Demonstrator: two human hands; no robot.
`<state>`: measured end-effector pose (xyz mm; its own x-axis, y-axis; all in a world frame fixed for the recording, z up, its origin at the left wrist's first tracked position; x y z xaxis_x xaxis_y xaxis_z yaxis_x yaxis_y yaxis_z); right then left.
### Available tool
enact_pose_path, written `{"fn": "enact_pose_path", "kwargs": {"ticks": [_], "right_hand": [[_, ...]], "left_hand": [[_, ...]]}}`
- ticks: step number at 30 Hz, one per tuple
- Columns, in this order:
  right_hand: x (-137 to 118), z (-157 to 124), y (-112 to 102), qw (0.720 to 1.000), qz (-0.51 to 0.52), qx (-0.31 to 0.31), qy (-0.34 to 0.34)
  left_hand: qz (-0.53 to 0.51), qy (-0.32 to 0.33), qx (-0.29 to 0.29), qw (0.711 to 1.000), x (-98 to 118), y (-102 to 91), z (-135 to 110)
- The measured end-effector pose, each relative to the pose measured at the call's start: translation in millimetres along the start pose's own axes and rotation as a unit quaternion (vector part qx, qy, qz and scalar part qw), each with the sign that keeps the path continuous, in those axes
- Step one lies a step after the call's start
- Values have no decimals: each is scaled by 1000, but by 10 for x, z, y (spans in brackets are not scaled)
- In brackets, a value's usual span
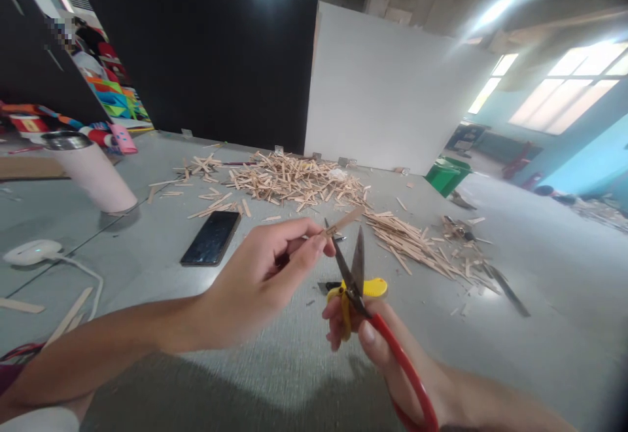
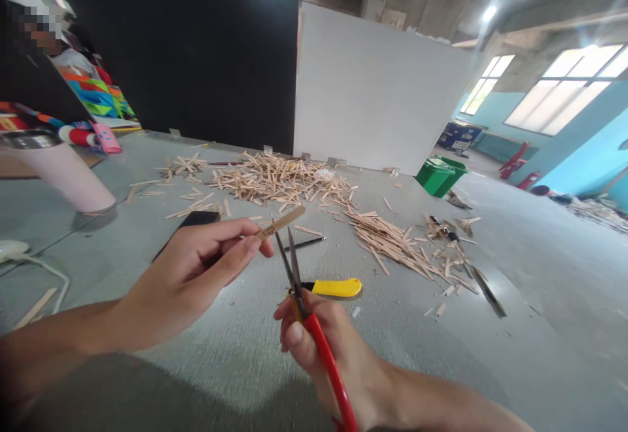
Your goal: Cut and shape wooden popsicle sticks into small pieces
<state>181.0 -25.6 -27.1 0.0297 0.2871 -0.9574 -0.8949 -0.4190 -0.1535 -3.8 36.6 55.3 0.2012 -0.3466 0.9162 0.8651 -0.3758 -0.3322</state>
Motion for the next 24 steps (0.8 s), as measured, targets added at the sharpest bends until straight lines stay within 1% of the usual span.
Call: {"fn": "enact_pose_path", "kwargs": {"ticks": [3, 6, 9, 11, 13, 16, 18, 20, 22, 24], "right_hand": [[-86, 35, -84, 999, -35, 22, -6], [-130, 61, -151, 997, -55, 47, 14], [-129, 96, -218, 994, -17, 98, 41], [-131, 129, -271, 990, 9, 135, 36], [-143, 165, -321, 987, 24, 157, 16], [-172, 203, -377, 985, 30, 170, -17], [-190, 214, -400, 983, 25, 180, -25], [-192, 222, -403, 983, 16, 185, -13], [-184, 229, -394, 983, 11, 183, 3], [-178, 237, -378, 985, 12, 172, 9]], "left_hand": [[-5, -16, -6, 1000, -10, -2, 21], [-17, -25, -20, 999, -33, 25, 14], [-24, -35, -62, 997, -64, 76, -1], [-24, -54, -97, 994, -90, 117, -3], [-23, -73, -137, 988, -108, 170, 4], [-17, -95, -190, 977, -116, 267, 23], [-3, -101, -215, 971, -120, 334, 33], [3, -91, -226, 970, -124, 384, 47], [-12, -91, -233, 968, -157, 413, 65], [-60, -121, -259, 956, -235, 440, 82]]}}
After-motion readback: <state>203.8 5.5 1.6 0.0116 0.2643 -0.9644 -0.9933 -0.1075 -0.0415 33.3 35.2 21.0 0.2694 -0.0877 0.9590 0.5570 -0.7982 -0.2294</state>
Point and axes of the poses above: each hand's wrist, its own z-axis towards the middle knuckle, its own y-axis out of the palm, x = y × z, the point moved 5 cm from there along z, towards the middle knuckle, and after that the axes turned 6 degrees about -y, right-handed, at the moved point
